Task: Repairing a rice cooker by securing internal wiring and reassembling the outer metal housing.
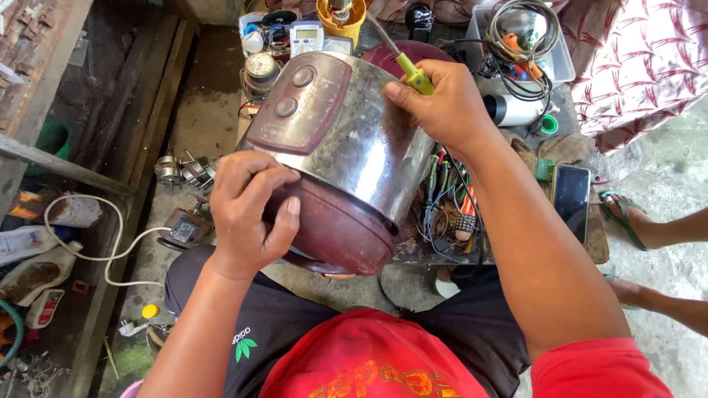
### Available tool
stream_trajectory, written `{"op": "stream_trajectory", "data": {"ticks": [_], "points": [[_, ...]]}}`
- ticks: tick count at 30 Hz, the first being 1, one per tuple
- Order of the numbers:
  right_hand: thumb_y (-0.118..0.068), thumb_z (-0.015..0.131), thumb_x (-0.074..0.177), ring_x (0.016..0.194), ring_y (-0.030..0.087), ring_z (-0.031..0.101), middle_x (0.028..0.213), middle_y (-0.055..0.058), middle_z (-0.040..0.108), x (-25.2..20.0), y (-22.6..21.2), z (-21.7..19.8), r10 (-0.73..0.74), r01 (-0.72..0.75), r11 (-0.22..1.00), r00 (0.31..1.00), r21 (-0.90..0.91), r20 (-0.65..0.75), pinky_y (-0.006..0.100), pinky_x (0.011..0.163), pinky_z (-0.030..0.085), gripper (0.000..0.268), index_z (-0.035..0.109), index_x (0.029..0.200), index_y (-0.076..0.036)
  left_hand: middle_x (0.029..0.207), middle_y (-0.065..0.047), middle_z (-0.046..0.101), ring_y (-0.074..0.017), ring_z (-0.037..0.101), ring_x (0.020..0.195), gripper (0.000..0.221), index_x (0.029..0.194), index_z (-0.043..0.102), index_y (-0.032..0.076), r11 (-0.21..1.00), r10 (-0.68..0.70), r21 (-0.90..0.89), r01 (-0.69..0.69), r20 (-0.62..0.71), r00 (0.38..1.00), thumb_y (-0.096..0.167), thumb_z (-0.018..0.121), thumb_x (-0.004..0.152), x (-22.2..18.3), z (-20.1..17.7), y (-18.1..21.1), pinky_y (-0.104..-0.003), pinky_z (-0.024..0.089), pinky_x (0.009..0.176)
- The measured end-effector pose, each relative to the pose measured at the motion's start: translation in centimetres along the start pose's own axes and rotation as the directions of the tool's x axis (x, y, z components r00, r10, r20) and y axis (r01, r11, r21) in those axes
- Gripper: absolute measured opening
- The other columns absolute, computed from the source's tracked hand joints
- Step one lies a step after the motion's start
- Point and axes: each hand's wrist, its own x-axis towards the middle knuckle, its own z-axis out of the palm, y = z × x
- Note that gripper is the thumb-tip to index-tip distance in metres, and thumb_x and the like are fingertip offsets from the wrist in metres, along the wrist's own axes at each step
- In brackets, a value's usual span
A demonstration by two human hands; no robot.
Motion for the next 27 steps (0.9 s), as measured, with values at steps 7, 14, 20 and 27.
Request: {"op": "stream_trajectory", "data": {"ticks": [7, 14, 20, 27], "points": [[-0.022, 0.078, 0.1, 0.062, 0.009, 0.042, 0.066, -0.003, 0.048, -1.8, -0.1, -0.4, 0.024, -0.03, 0.996, 0.997, -0.083, -0.071, 0.031, 0.057, 0.035, 0.025, 0.062, 0.083, -0.013, 0.105, -0.018, 0.061, -0.0375, 0.061, 0.095, 0.04, 0.104, 0.071, 0.0, 0.997, 0.076, 0.019, -0.075, -0.024, 0.997, 0.031, 0.045, 0.104, -1.2, 0.0, 1.3, -0.053, 0.05, 0.087], [-0.023, 0.086, 0.095, 0.049, 0.014, 0.053, 0.061, 0.007, 0.056, -3.8, 4.7, -1.5, -0.075, 0.07, 0.997, 0.981, -0.036, -0.179, 0.026, 0.05, 0.043, 0.023, 0.071, 0.094, -0.005, 0.107, -0.014, 0.061, -0.0362, 0.064, 0.102, 0.04, 0.111, 0.072, 0.011, 0.989, 0.137, 0.072, -0.132, -0.069, 0.988, 0.044, 0.055, 0.097, -3.3, 1.9, 2.1, -0.052, 0.05, 0.091], [-0.012, 0.068, 0.102, 0.062, 0.016, 0.054, 0.075, 0.008, 0.06, -5.8, 2.2, -3.1, 0.124, -0.125, 0.992, 0.987, 0.001, -0.098, 0.029, 0.059, 0.05, 0.012, 0.065, 0.095, -0.003, 0.109, -0.011, 0.064, -0.0321, 0.064, 0.1, 0.035, 0.11, 0.069, 0.01, 0.985, 0.131, 0.109, -0.132, 0.018, 0.991, 0.037, 0.048, 0.102, -2.3, 1.4, 5.5, -0.047, 0.048, 0.096], [-0.02, 0.069, 0.101, 0.064, 0.011, 0.054, 0.079, 0.002, 0.059, -6.5, 5.3, -4.2, 0.072, -0.059, 0.995, 0.985, 0.086, -0.156, 0.021, 0.058, 0.046, 0.014, 0.065, 0.099, -0.007, 0.111, -0.011, 0.063, -0.0303, 0.064, 0.101, 0.035, 0.109, 0.068, 0.008, 0.986, 0.152, 0.064, -0.155, 0.047, 0.987, 0.039, 0.052, 0.103, -2.3, 1.5, 6.8, -0.046, 0.052, 0.096]]}}
